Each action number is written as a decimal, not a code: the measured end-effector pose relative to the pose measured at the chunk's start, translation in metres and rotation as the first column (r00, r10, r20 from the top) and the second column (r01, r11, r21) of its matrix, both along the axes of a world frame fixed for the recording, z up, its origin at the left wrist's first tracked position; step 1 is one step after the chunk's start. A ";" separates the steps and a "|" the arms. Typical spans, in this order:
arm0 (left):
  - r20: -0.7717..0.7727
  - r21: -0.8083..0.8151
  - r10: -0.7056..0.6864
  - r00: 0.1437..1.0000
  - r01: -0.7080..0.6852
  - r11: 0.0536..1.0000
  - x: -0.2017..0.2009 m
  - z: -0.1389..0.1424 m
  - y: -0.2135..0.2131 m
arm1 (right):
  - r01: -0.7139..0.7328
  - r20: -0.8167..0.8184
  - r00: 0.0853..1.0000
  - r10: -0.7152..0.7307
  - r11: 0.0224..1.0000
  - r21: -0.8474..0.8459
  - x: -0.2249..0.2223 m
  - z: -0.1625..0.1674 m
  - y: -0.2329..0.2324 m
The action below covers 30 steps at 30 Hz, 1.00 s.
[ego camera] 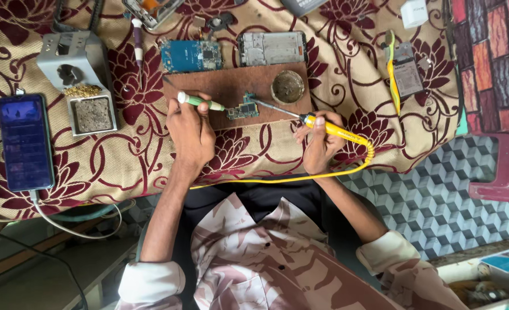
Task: The person uses a soldering iron and a green-handled tool to work on a small circuit board placed on a wooden board. They repeatedly apply the soldering iron to specific points on the board while holding the tool steady, occasionally dipping the iron into a small container.
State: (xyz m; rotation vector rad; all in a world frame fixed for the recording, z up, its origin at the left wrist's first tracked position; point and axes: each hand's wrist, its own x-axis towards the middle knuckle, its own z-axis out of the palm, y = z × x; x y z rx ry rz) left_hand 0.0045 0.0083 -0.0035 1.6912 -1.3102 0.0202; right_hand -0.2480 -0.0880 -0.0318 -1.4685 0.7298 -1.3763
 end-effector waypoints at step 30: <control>0.029 0.020 0.004 1.000 -0.005 1.000 0.002 -0.005 -0.003 | -0.026 -0.044 0.999 0.023 0.998 -0.061 -0.002 0.004 -0.002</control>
